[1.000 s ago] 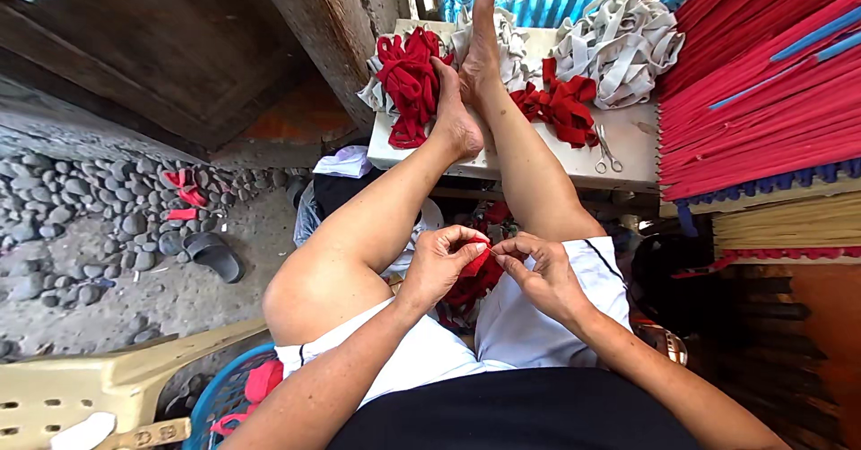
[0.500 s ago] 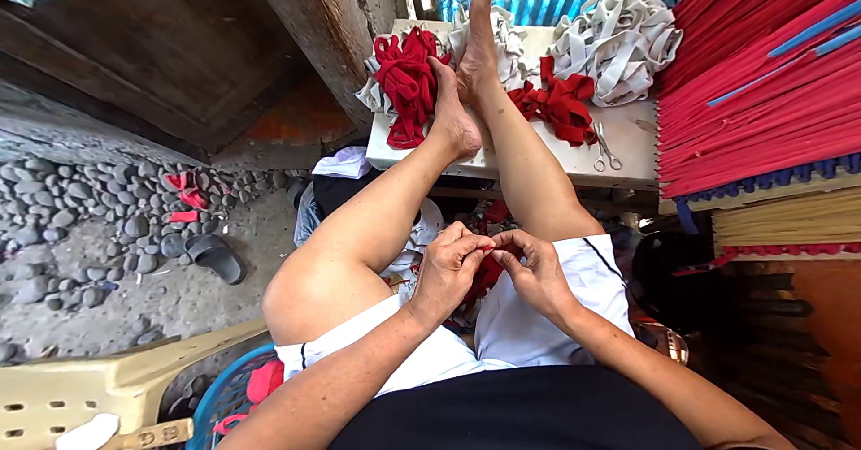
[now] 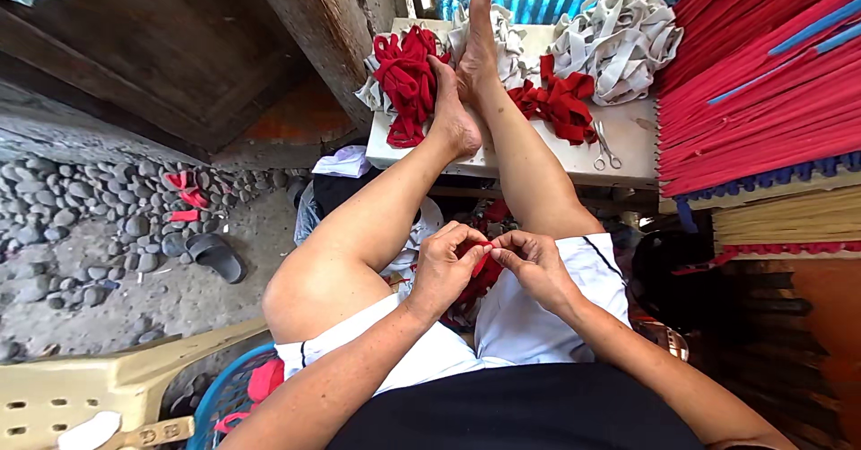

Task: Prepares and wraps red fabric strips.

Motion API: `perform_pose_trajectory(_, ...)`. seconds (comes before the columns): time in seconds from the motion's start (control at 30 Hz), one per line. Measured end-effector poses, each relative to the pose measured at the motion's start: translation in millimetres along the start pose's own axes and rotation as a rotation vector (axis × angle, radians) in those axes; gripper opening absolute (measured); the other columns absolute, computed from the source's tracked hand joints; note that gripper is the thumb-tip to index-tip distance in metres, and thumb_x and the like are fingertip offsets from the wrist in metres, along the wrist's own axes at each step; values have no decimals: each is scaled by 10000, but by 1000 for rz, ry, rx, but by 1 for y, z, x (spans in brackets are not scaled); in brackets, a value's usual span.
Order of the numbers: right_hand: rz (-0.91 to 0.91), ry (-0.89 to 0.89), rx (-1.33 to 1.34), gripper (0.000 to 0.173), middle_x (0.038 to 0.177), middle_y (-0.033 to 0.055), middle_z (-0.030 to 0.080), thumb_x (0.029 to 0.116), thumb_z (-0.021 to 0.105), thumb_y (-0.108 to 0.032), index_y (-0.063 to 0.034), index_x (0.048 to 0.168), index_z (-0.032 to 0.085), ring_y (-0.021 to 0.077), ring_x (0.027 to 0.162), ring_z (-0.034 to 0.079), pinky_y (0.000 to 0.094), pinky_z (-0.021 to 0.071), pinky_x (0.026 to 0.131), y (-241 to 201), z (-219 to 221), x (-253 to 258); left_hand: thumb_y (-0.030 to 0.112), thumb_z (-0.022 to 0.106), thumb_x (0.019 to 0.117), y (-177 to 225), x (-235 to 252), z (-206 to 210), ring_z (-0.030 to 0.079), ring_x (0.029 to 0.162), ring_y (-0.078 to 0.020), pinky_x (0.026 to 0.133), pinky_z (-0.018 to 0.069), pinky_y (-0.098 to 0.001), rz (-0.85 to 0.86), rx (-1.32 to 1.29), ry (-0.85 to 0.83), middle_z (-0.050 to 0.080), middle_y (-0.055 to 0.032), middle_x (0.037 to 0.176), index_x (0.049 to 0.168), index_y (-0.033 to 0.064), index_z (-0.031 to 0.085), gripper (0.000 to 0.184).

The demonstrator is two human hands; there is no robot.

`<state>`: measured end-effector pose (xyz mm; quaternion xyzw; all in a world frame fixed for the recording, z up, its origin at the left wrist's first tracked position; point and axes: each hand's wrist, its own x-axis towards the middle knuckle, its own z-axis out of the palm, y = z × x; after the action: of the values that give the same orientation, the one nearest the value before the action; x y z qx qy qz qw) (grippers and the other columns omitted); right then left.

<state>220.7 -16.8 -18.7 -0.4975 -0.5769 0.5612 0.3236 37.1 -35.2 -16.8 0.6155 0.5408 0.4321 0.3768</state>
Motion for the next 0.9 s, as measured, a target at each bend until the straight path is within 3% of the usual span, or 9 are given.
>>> perform_pose_trajectory(0.37,102,-39,120,61,745,24,658,963,652,5,-7,932,704,62,659,590,225,504,649,2,0,2,103,747,916,-2,0,2,630,758,-64,680,546,-232,-10,8,5,673,-1,902,956,89,745,42)
perform_pose_trajectory(0.47,112,-44,150,81,755,23,664,964,634,26,-2,931,703,58,678,600,229,515,673,0,0,1,89,759,911,1,1,0,645,736,-66,672,559,-234,-100,-45,1,695,-7,911,947,82,727,49)
perform_pose_trajectory(0.63,116,-54,201,111,778,24,676,965,616,41,-1,948,718,65,706,612,236,524,702,1,1,1,42,767,901,-1,8,-6,628,670,-92,638,549,-241,-300,-264,-61,685,-39,805,925,39,708,64)
perform_pose_trajectory(0.9,70,-81,214,139,877,42,706,962,603,51,-2,993,728,88,792,650,269,557,773,5,-1,1,0,758,890,0,10,-10,632,692,-97,661,559,-250,-403,-408,-66,685,-51,817,925,21,705,67)
